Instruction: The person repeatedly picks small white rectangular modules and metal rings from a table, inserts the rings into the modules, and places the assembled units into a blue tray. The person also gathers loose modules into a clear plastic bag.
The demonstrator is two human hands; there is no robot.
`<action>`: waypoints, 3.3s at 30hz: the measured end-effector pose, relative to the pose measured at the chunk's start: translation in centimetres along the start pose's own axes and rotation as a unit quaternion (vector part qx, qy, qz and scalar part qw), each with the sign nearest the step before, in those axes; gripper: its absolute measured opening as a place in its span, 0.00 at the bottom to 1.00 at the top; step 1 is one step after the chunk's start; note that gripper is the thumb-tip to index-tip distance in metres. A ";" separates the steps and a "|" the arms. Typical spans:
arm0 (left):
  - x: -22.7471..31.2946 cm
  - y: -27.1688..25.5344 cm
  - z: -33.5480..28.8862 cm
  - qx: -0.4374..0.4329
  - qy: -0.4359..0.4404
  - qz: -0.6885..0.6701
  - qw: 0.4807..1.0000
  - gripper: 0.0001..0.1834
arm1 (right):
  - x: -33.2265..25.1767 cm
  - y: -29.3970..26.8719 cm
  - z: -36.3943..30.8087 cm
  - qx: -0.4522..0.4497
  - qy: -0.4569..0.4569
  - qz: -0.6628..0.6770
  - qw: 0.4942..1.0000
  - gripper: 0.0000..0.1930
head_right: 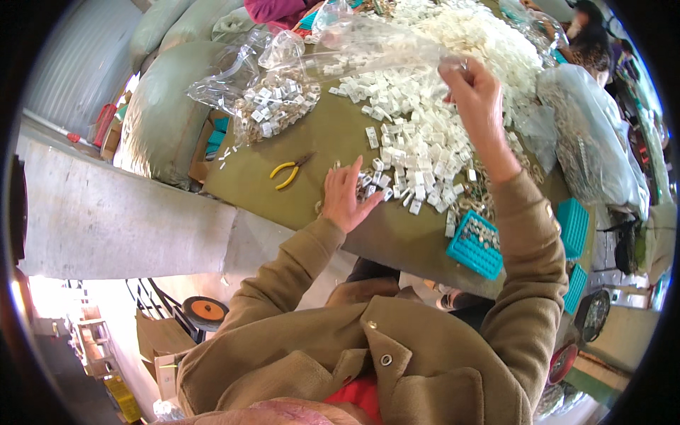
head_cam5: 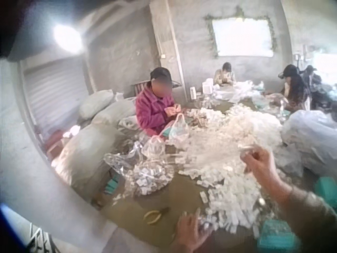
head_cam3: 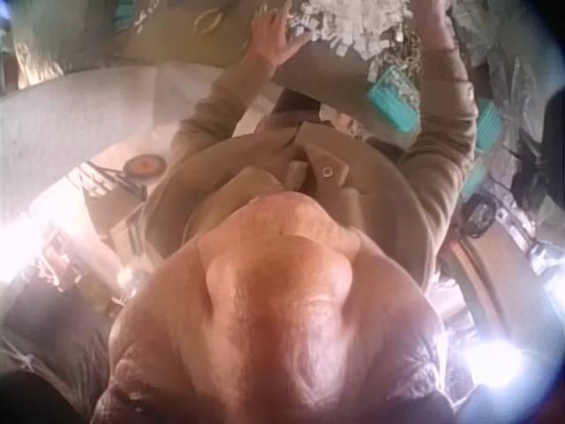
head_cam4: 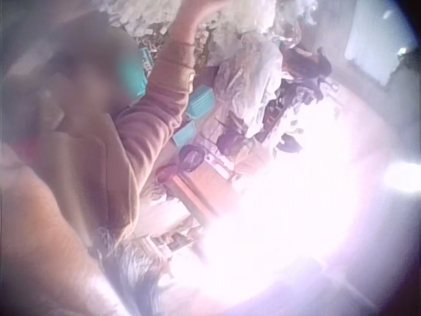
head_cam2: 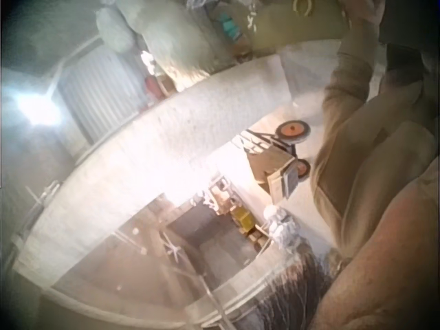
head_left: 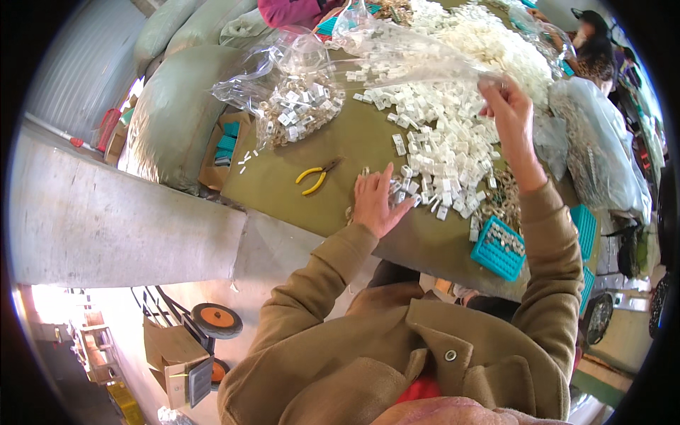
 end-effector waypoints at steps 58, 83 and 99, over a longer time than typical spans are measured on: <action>13.0 -13.0 -13.6 0.158 0.030 -0.720 0.675 0.36 | -9.6 19.8 -21.9 -0.173 -0.131 0.130 0.967 0.26; 9.0 -29.9 -21.3 0.103 -0.040 0.167 0.980 0.36 | -14.8 22.1 -23.3 -0.129 -0.479 -0.290 0.818 0.05; 6.5 -26.2 -21.3 0.176 -0.131 0.030 0.975 0.21 | -8.4 19.6 -25.2 -0.204 -0.255 -0.301 0.896 0.10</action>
Point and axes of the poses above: each hand's wrist, its own z-axis towards the middle knuckle, its own y-axis out of the palm, x = y × z, the point moved 6 cm from there along z, towards the middle knuckle, and after that the axes turned 10 degrees about -x, right-handed, at the moved point
